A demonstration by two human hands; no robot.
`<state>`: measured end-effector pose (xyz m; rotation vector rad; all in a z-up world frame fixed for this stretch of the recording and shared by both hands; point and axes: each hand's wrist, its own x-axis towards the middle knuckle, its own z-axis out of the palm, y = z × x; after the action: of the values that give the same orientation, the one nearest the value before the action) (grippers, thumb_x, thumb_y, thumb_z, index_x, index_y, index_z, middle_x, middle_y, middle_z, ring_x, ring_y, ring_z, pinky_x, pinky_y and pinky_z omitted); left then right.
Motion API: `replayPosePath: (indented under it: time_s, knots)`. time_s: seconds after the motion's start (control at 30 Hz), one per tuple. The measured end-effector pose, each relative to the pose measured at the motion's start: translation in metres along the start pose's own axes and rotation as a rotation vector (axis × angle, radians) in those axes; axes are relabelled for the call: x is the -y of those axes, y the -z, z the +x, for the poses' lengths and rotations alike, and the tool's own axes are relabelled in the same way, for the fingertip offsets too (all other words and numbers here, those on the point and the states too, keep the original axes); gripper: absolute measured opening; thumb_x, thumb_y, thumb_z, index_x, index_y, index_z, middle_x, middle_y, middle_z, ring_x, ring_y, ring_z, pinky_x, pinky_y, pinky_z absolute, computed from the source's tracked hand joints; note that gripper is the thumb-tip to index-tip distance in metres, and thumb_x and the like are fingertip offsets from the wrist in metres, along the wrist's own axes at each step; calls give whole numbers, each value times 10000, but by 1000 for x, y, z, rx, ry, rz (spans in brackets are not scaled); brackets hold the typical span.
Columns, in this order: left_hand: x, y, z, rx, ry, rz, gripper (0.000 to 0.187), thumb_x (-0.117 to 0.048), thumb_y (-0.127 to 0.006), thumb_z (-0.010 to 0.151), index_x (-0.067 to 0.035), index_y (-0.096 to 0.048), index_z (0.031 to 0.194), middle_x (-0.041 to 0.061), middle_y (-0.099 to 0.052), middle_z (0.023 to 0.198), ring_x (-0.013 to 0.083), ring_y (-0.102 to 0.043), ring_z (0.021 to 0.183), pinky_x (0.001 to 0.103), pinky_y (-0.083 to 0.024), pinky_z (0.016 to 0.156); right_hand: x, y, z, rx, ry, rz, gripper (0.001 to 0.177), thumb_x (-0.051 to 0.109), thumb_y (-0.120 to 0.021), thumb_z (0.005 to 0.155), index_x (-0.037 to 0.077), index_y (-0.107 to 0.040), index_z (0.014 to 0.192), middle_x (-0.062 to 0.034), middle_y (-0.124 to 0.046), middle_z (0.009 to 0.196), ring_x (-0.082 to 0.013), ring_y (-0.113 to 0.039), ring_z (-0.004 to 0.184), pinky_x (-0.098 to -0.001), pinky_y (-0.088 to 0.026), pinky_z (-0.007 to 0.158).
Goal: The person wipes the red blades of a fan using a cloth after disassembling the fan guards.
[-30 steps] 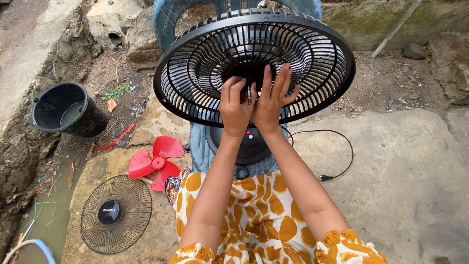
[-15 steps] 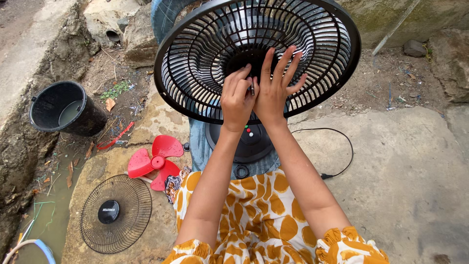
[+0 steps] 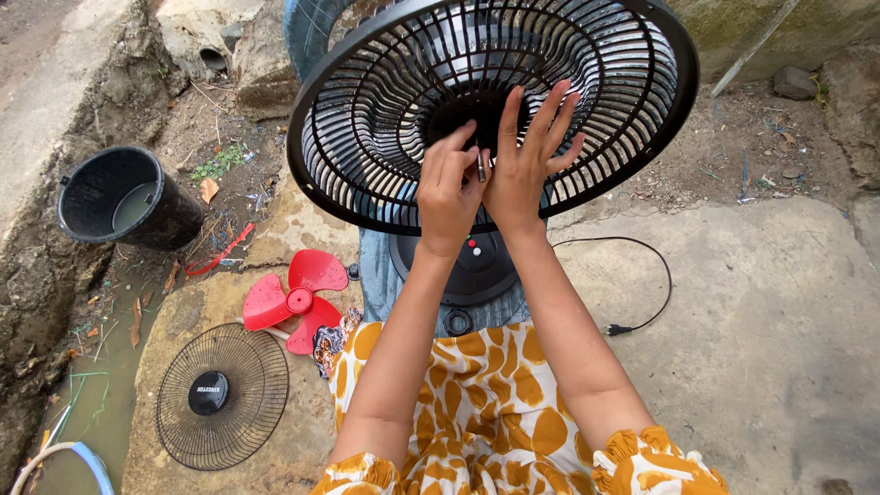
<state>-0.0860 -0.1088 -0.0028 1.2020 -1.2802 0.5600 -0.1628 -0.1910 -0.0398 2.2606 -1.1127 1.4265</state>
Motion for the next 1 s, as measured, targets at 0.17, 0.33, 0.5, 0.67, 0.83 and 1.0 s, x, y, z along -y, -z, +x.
replayPosePath:
  time_s: [0.17,0.33,0.5,0.67,0.83,1.0]
  knots:
    - [15,-2,-37,-61,385,-170,192,5,-711,870,22,-615,1035,135,-644,1016,237,-663,836,328,-574,754,2,9,-2,-20,1,20,818,386,-690,1030,231,-238,1694,-258,-76,1677,-436,-119,1563,-633,-75,1192]
    - [43,-11,-95,185,1098,-632,207,-64,-550,988,64,-711,1008,125,-749,850,167,-711,715,300,-564,619,-13,35,2,-24,129,27,848,493,-832,984,261,-366,1653,-208,-198,1650,-394,-247,1467,-563,-179,1123]
    - [32,-18,-104,96,995,-602,245,-144,-622,1021,74,-729,1056,123,-783,936,162,-765,852,284,-626,708,-34,48,-1,65,218,-59,825,402,-774,961,283,-374,1672,-187,-179,1669,-346,-199,1484,-535,-161,1115]
    - [28,-22,-75,29,959,-598,311,-230,-649,1015,66,-735,973,110,-778,871,143,-759,795,274,-620,684,-39,47,-1,99,202,-44,936,367,-860,937,282,-286,1672,-198,-117,1664,-360,-171,1489,-593,-142,1146]
    - [34,-24,-53,19,985,-565,345,-266,-664,993,54,-752,904,96,-762,759,125,-736,671,253,-579,575,-42,35,4,81,144,-35,1028,359,-869,863,364,-237,1673,-198,-12,1675,-377,-79,1546,-628,-124,1150]
    - [41,-18,-41,76,1035,-511,385,-314,-661,970,35,-766,848,71,-757,675,115,-731,575,238,-560,507,-48,26,6,131,82,-24,1038,389,-907,841,388,-262,1654,-237,28,1661,-412,16,1560,-686,-107,1177]
